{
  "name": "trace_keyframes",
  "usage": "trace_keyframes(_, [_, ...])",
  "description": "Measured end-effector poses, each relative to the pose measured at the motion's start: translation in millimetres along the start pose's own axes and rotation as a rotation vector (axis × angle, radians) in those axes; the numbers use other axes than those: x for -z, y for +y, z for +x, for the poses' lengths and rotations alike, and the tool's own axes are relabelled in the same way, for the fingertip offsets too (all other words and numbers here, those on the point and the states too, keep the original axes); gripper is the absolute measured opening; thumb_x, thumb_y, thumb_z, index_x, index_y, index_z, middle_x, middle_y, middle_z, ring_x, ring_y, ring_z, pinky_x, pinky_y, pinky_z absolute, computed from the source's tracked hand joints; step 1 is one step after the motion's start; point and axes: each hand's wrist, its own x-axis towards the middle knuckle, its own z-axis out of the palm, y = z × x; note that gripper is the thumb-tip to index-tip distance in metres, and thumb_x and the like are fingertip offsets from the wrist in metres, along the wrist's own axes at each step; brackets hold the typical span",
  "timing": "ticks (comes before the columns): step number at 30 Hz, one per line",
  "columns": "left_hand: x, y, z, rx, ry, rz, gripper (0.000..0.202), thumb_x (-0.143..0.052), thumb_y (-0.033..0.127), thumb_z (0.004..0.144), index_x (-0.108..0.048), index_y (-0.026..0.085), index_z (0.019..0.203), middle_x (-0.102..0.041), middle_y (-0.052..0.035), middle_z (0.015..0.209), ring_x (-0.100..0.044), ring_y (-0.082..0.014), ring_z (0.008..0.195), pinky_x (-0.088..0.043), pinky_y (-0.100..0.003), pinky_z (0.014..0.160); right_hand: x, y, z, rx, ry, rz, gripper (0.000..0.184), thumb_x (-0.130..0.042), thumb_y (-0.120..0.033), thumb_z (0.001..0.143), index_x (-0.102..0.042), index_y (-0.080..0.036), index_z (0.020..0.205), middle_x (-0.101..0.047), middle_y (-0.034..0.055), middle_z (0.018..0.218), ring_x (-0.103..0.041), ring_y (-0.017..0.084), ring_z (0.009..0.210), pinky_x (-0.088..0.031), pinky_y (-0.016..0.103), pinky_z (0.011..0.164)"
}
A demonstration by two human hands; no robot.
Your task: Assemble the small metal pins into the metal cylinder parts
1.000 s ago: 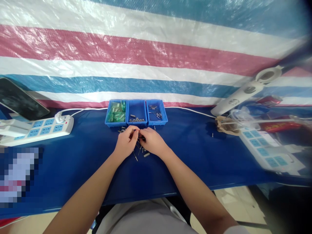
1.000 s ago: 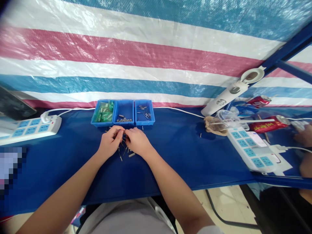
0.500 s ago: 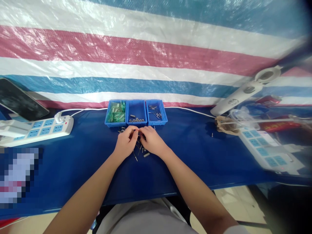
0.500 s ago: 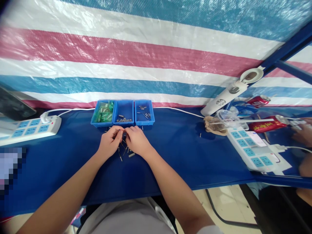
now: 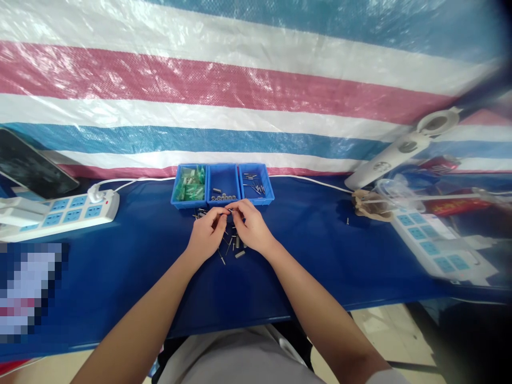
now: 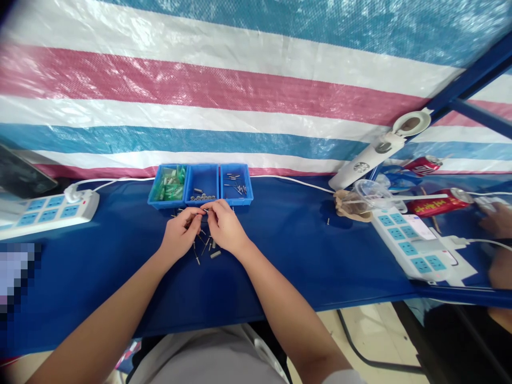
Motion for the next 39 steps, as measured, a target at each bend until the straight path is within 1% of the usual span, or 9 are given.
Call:
trace_keyframes(5, [0.7,-0.9,0.5,-0.005,0.013,0.014,0.023,-0.052,0.037,0.098,-0.066,0.022,0.107,-0.061,0.004,0.064,-0.058,-0.0122,0.056,-0.044,-0.025,0.06,-1.3,2.4,0.5,0.038,0.024,0.027,0.025,-0.047,-0.014,0.098,-0.064,-0.021,0.115,-0.064,0.0083,0.106,-0.063,0.018,0.093,-0.054,0.032,0.081])
trace_keyframes(9, [0.3,-0.7,1.2,-0.027,0.024,0.009,0.022,-0.055,0.036,0.096,-0.064,0.022,0.11,-0.058,0.0056,0.064,-0.054,-0.011,0.055,-0.044,-0.024,0.06,-3.4,4.6,0.3,0.027,0.033,0.052,0.025,-0.052,-0.015,0.096,-0.064,-0.022,0.117,-0.068,0.0058,0.102,-0.066,0.018,0.088,-0.055,0.032,0.078])
trace_keyframes(13, [-0.3,0.1,1.5,-0.037,0.019,0.003,0.021,-0.057,0.035,0.095,-0.064,0.022,0.111,-0.055,0.0069,0.063,-0.052,-0.0098,0.054,-0.043,-0.022,0.059,-4.8,4.0,-0.2,-0.009,0.058,0.09,0.025,-0.054,-0.018,0.095,-0.065,-0.023,0.117,-0.072,0.0043,0.101,-0.068,0.018,0.087,-0.055,0.032,0.078])
trace_keyframes(18, [0.1,0.8,0.9,-0.042,0.018,0.019,0.022,-0.057,0.035,0.094,-0.063,0.023,0.112,-0.056,0.0067,0.064,-0.052,-0.0098,0.055,-0.043,-0.021,0.059,-5.3,0.2,0.8,-0.071,0.101,0.163,0.019,-0.058,-0.023,0.093,-0.066,-0.023,0.11,-0.074,0.0037,0.097,-0.069,0.018,0.083,-0.057,0.032,0.075])
trace_keyframes(22, [0.1,1.8,1.2,-0.029,0.015,0.026,0.022,-0.058,0.036,0.093,-0.063,0.022,0.11,-0.057,0.0067,0.063,-0.053,-0.0101,0.055,-0.042,-0.022,0.059,-6.2,-1.3,1.7,-0.109,0.143,0.248,0.016,-0.062,-0.027,0.092,-0.066,-0.022,0.107,-0.074,0.0038,0.093,-0.071,0.017,0.082,-0.058,0.031,0.075])
trace_keyframes(29, [-0.2,1.5,1.4,-0.022,0.02,0.02,0.021,-0.059,0.038,0.093,-0.062,0.023,0.108,-0.056,0.007,0.062,-0.052,-0.0104,0.054,-0.042,-0.022,0.058,-6.7,-1.9,2.1,-0.157,0.199,0.313,0.017,-0.068,-0.033,0.088,-0.065,-0.023,0.102,-0.073,0.0017,0.085,-0.07,0.017,0.076,-0.058,0.032,0.072])
trace_keyframes(35, [-1.4,2.7,1.0,-0.002,0.016,0.015,0.02,-0.059,0.039,0.093,-0.06,0.024,0.107,-0.055,0.0079,0.062,-0.051,-0.01,0.053,-0.041,-0.022,0.058,-4.5,-2.0,3.3,-0.233,0.192,0.353,0.019,-0.071,-0.035,0.086,-0.063,-0.023,0.099,-0.075,0.0012,0.081,-0.071,0.018,0.073,-0.056,0.032,0.071])
trace_keyframes(39, [-1.0,4.1,0.9,0.006,0.03,0.036,0.02,-0.057,0.039,0.095,-0.059,0.024,0.107,-0.057,0.0072,0.062,-0.054,-0.0107,0.054,-0.041,-0.023,0.058,-4.6,-2.2,3.6,-0.245,0.194,0.372,0.019,-0.071,-0.038,0.086,-0.063,-0.023,0.094,-0.074,0.0013,0.08,-0.071,0.018,0.073,-0.055,0.031,0.069])
